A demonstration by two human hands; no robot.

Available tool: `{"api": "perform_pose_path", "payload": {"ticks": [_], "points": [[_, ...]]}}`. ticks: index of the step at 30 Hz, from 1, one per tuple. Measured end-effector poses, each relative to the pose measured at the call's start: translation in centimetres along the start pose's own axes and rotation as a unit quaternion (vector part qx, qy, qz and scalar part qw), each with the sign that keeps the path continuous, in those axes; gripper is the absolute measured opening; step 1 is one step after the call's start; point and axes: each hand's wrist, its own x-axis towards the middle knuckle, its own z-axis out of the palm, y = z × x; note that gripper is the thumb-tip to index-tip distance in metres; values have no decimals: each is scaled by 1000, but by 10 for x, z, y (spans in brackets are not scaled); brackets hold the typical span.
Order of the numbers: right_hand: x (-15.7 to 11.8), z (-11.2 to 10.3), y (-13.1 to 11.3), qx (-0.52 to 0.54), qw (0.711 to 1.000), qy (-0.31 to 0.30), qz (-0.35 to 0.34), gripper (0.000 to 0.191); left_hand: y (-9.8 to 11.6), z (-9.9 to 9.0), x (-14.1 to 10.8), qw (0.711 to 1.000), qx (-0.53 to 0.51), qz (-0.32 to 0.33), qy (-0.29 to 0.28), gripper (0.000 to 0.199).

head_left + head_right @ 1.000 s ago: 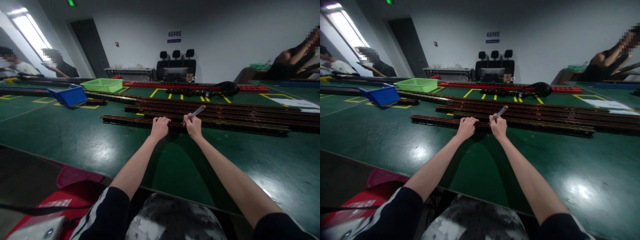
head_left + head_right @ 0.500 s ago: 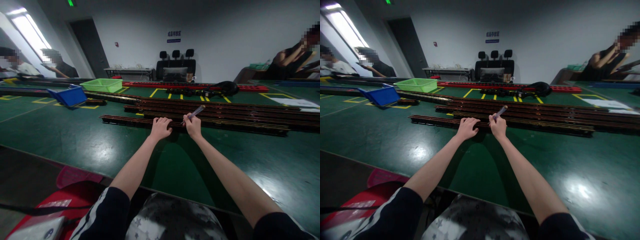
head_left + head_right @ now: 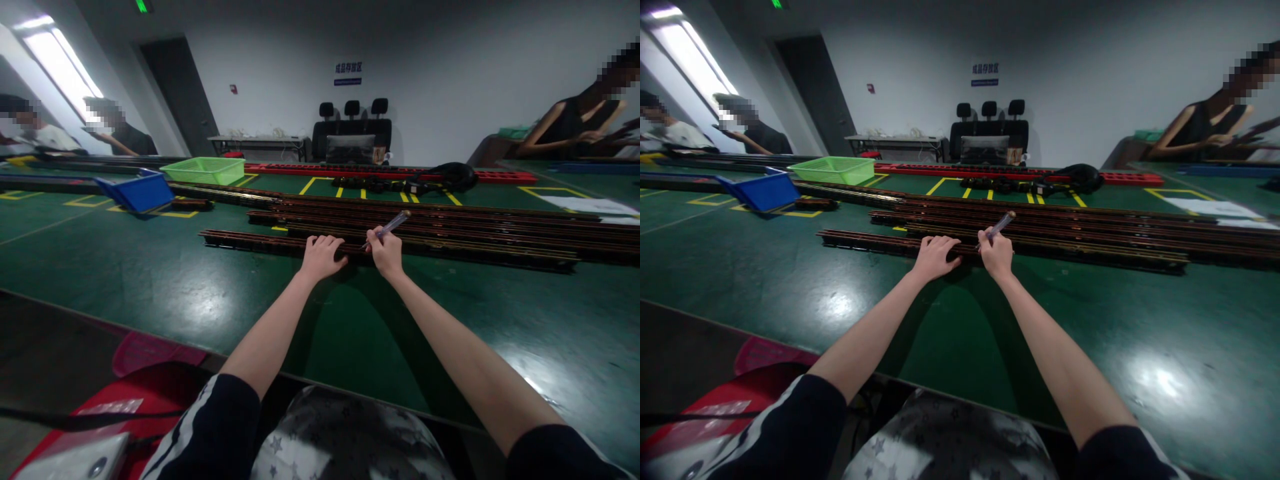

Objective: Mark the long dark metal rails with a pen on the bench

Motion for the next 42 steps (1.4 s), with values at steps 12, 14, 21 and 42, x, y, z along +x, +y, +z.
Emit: {"api": "perform_pose_path", "payload": {"ticks": [12, 14, 21, 42], "points": [[0, 0, 0, -3, 1000, 5, 10, 34, -2, 5, 0, 1000, 8, 3, 16, 32], [0, 0, 0, -3, 1000, 5, 9, 35, -2, 5, 0, 1000, 7, 4, 17, 32], [-1, -1, -2, 14, 1000, 8, 8, 36, -1, 5, 0, 1000, 11, 6, 19, 31], [1, 1, 1, 13, 1000, 16, -3, 33, 0, 6, 0, 999, 21, 7, 24, 29]]}}
